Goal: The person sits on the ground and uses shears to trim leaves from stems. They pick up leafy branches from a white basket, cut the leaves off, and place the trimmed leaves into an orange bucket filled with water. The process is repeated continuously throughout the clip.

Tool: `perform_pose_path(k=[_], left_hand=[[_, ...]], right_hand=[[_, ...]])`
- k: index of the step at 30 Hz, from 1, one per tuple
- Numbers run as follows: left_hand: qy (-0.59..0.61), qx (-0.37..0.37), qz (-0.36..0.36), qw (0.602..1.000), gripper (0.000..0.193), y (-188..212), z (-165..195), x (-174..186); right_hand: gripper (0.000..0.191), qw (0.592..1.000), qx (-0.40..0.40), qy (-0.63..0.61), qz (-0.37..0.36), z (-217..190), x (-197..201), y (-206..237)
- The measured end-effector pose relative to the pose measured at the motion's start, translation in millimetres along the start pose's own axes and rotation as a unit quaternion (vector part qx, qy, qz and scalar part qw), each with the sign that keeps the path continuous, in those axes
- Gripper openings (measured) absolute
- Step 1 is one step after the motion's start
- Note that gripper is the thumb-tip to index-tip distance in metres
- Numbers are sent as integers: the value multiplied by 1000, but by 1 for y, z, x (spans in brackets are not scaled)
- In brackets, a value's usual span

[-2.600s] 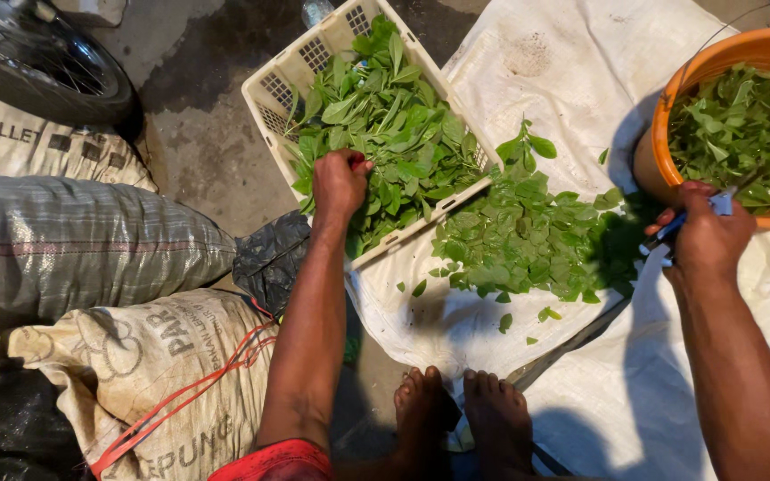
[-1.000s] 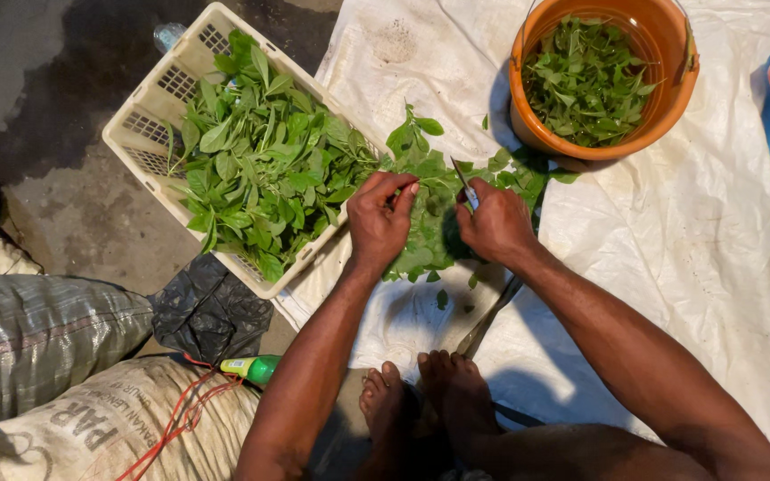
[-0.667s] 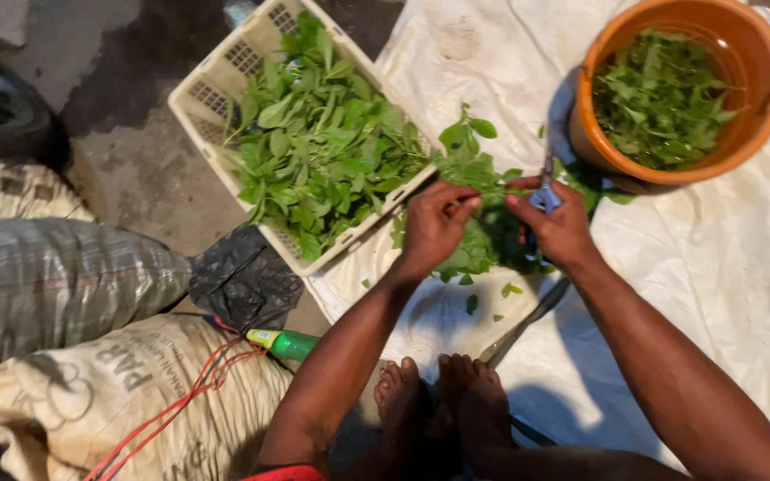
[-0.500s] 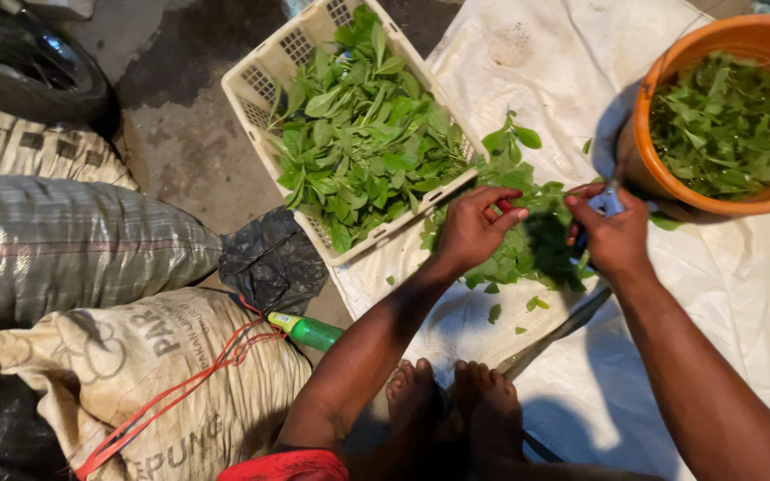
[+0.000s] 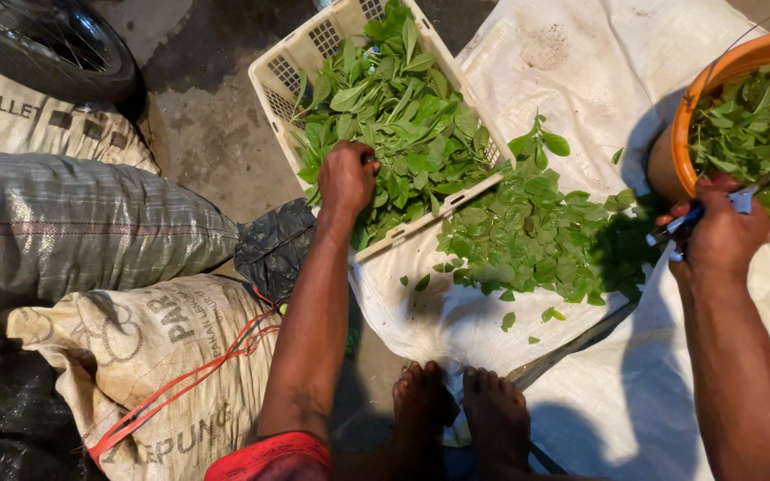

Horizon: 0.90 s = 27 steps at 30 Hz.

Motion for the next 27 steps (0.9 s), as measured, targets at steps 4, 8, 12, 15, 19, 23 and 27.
perform_pose_path(k=[4, 8, 12, 15, 19, 23, 27], left_hand=[[-12, -7, 5, 1000, 10, 1, -3, -6], [18, -35, 18, 999, 8, 1, -13, -2], [215, -47, -24, 975, 11, -5, -19, 2], [378, 47, -108, 918, 11, -5, -10, -13], [462, 39, -173, 869, 10, 10, 21, -53], [479, 61, -203, 852, 10, 28, 46, -90], [469, 62, -218, 854, 11, 42, 71, -117]], right_hand=[[14, 999, -23, 41, -2, -5, -23, 11], [19, 998, -19, 49, -24, -10, -31, 20], [20, 994, 7, 96, -47, -6, -36, 28], [24, 983, 5, 153, -104, -3, -41, 37], [30, 914, 59, 361, -177, -7, -52, 53], [34, 857, 69, 448, -246, -20, -56, 67], [39, 831, 61, 475, -284, -40, -55, 70]])
Point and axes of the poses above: each hand's wrist, its own y-axis away from the middle knuckle, its own x-axis out of the back of the hand, z = x × y, the point moved 2 cm from there along -y, towards the middle knuckle, and after that the axes turned 15 degrees about y, right-handed, at the moved point
